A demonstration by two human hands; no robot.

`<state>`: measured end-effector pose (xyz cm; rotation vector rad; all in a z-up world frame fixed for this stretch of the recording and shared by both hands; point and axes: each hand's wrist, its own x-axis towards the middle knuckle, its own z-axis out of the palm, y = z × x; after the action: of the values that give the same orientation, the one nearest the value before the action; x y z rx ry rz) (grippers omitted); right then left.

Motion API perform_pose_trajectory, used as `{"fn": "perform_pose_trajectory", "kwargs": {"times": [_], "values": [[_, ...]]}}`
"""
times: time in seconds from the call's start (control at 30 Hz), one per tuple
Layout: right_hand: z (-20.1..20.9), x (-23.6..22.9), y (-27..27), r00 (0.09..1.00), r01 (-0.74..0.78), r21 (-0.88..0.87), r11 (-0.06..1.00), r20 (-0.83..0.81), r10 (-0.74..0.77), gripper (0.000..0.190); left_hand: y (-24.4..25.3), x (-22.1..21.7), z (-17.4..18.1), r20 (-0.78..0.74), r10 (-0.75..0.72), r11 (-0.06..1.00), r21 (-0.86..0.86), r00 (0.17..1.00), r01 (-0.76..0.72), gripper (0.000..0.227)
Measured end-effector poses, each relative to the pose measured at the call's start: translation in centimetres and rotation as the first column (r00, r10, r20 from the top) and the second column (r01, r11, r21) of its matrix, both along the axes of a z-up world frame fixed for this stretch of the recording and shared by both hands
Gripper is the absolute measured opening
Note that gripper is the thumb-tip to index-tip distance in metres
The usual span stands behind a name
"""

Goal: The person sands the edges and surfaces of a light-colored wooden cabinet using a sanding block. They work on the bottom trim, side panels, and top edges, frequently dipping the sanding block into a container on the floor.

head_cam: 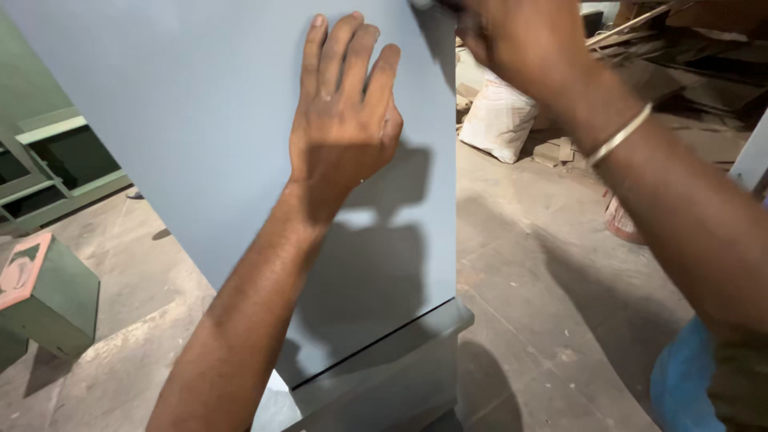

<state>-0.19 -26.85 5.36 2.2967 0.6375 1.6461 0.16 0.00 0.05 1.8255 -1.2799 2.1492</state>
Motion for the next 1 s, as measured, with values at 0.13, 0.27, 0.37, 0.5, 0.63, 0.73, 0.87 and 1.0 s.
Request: {"fn": "perform_pose_trajectory", "kwargs": {"times": [0.13, 0.27, 0.37, 0.5, 0.63, 0.73, 0.87, 1.0], "values": [[-5.7, -1.3, -0.5, 0.980, -0.098, -0.108, 0.989, 0.165, 0.115, 0.038, 0.1, 0.4, 0.0, -0.035, -0.016, 0.999, 0.030, 0.999, 0.017, 0.034], [-9.6, -3.8, 1.3, 0.995, -0.082, -0.107, 0.991, 0.040, 0.087, 0.042, 0.5, 1.2, 0.3, -0.085, -0.021, 0.999, 0.035, 0.996, 0.024, 0.034], [-9.8, -4.7, 1.8, 0.998, -0.054, -0.083, 0.995, -0.031, 0.052, 0.042, 0.6, 1.7, 0.4, -0.110, -0.011, 0.999, 0.035, 0.994, 0.015, 0.030], [-7.7, -2.9, 0.8, 0.985, -0.110, -0.028, 0.994, 0.128, 0.112, 0.048, 0.2, 1.4, -1.2, -0.116, -0.010, 1.000, -0.022, 0.993, 0.008, 0.034], [-7.5, -0.1, 0.8, 0.971, -0.159, -0.090, 0.983, 0.168, 0.173, 0.051, -0.3, 1.3, -2.7, -0.106, 0.018, 0.999, -0.040, 0.994, -0.022, 0.040], [-10.3, -0.4, 1.1, 0.993, -0.059, -0.090, 0.994, 0.098, 0.068, 0.056, -0.7, 1.6, -2.8, -0.085, 0.028, 0.999, -0.036, 0.996, -0.032, 0.037], [-13.3, -3.1, 0.5, 0.991, 0.110, -0.149, 0.983, 0.097, -0.096, 0.047, -0.5, 1.6, -2.8, -0.100, 0.063, 0.998, -0.006, 0.993, -0.064, 0.039], [-9.8, -2.4, -0.7, 0.950, 0.099, -0.068, 0.993, 0.302, -0.074, 0.046, -0.6, 1.6, -2.7, -0.115, 0.101, 0.995, 0.010, 0.988, -0.100, 0.041]]}}
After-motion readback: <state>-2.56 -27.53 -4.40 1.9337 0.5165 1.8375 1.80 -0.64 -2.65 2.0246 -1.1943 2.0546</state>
